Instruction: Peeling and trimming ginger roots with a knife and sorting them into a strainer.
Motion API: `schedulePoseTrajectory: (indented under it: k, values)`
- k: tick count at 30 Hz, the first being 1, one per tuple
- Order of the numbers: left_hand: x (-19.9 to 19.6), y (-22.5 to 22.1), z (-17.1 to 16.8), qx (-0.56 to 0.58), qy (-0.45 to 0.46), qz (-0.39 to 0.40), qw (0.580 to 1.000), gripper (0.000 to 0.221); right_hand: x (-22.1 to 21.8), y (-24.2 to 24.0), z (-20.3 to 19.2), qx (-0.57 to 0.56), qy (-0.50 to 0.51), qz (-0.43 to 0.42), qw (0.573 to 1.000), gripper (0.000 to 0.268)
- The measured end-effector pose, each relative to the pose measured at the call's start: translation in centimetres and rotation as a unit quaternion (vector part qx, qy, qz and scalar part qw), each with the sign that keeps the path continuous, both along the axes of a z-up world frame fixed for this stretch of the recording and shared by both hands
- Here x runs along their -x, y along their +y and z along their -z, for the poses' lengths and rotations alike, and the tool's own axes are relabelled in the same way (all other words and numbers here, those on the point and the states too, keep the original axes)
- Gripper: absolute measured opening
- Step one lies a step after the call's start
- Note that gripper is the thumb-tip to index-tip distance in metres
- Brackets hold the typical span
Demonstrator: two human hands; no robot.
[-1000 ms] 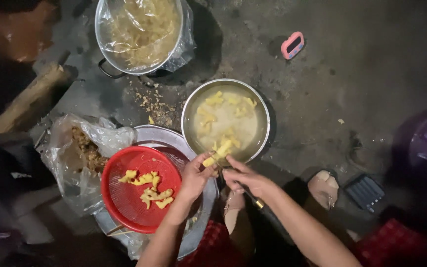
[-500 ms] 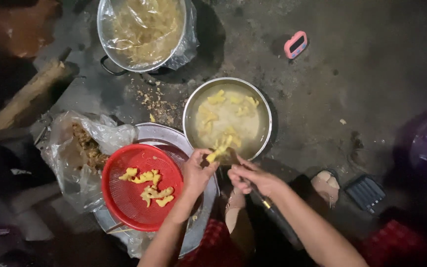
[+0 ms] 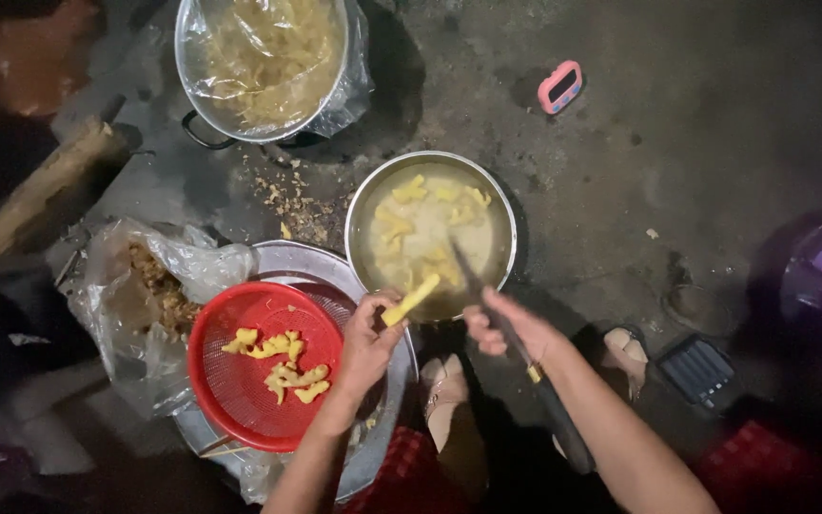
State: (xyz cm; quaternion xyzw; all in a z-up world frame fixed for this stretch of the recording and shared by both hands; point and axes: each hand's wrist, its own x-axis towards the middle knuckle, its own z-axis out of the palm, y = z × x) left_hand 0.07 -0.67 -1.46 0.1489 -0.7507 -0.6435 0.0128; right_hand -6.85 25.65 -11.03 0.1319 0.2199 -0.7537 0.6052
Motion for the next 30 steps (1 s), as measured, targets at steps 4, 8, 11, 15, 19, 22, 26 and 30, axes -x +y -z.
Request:
schedulePoseTrajectory:
  k: [4,8,11,15,19,22,26,30]
  values:
    - [-0.6,0.5,2.6,-0.018,0.0,0.001,1.0,0.028,-2.9,-3.3,-0.7,0.001,0.026,-0.062,0.998,0.042]
    - [-1.2,1.1,2.0,-0.065,-0.047,0.025,0.996,0.041,-1.6,-4.6,-5.1,0.062,0.024,0.005,0.998,0.026]
    - [-2.1,0.6,5.8,-0.193,-0.109,0.006,0.975,0.047,-1.6,-4.8,-5.2,0.079,0.052,0.068,0.993,0.026]
    - [-1.7,0.9,5.7,-0.288,-0.141,-0.023,0.947,0.046,-2.9,-4.6,-5.6,-0.057,0.153,-0.003,0.987,0.078]
    - [-1.2,-0.1,4.8,-0.272,-0.16,-0.049,0.948,0.046,-2.8,-4.9,-5.9,-0.046,0.144,-0.013,0.988,0.082]
    - [-1.9,-1.1,2.7,-0.246,-0.195,-0.028,0.949,0.047,-1.0,-3.1,-5.1,-0.101,0.118,0.02,0.988,0.061]
    - [-2.3,-2.1,3.4,-0.301,-0.211,-0.085,0.926,0.045,3.6,-0.7,-6.1,-0.156,0.082,0.083,0.981,0.036]
    - [-1.1,-1.0,3.5,-0.309,-0.215,-0.105,0.921,0.056,1.4,-2.1,-7.1,-0.078,0.16,0.026,0.984,0.051]
